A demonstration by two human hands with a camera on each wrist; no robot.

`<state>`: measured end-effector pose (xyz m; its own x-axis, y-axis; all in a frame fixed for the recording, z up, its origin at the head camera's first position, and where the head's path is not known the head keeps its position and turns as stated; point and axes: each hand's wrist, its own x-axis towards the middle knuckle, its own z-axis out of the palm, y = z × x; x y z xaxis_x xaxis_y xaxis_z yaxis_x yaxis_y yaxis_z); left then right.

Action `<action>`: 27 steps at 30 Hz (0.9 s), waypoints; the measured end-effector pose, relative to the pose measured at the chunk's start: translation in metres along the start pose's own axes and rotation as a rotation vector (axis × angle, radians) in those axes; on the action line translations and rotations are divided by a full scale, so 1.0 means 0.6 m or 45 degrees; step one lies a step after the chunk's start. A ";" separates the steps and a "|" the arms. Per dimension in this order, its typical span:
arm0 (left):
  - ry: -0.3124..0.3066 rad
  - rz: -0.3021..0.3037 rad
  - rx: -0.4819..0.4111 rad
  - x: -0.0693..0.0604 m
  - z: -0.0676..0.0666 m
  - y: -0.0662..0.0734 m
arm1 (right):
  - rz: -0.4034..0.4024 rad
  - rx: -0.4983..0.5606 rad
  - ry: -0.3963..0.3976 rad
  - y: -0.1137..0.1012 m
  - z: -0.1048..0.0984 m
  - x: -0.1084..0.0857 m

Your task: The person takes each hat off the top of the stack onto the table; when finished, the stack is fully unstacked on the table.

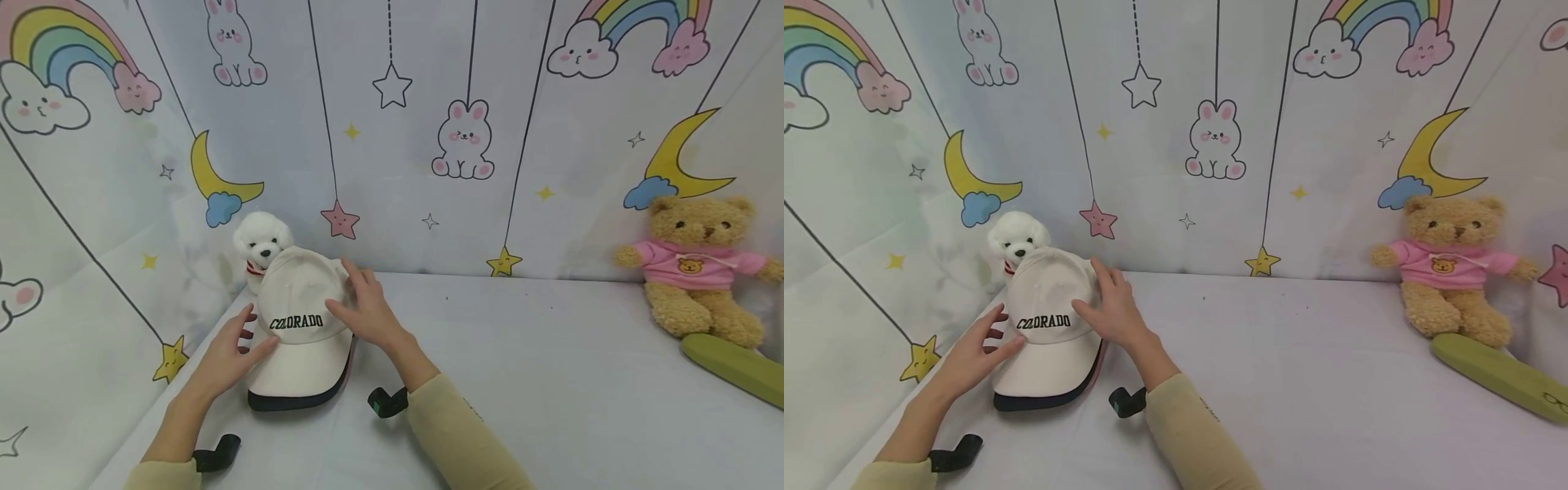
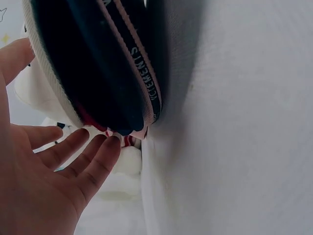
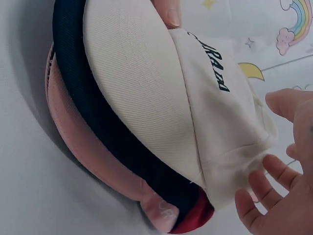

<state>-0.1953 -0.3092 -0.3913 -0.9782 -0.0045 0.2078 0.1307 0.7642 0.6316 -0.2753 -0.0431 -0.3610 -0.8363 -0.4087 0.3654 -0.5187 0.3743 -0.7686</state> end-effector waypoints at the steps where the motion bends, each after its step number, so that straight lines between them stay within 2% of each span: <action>1: -0.003 0.000 0.006 0.001 0.000 0.000 | 0.012 0.008 -0.006 0.000 0.001 0.000; 6: -0.031 -0.031 0.045 0.002 -0.002 0.000 | 0.058 0.061 -0.022 -0.002 0.004 -0.002; 12: -0.076 -0.077 0.081 -0.001 -0.002 0.004 | 0.058 0.095 -0.017 -0.001 0.009 -0.004; 18: -0.088 -0.085 0.090 -0.003 -0.007 0.008 | 0.067 0.099 -0.023 -0.002 0.010 -0.005; 27: -0.163 -0.094 0.123 -0.003 -0.017 0.019 | 0.037 0.127 0.002 0.000 0.009 -0.007</action>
<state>-0.1905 -0.3073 -0.3769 -0.9979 0.0148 0.0626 0.0477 0.8233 0.5656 -0.2707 -0.0460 -0.3653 -0.8513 -0.3972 0.3428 -0.4738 0.3016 -0.8274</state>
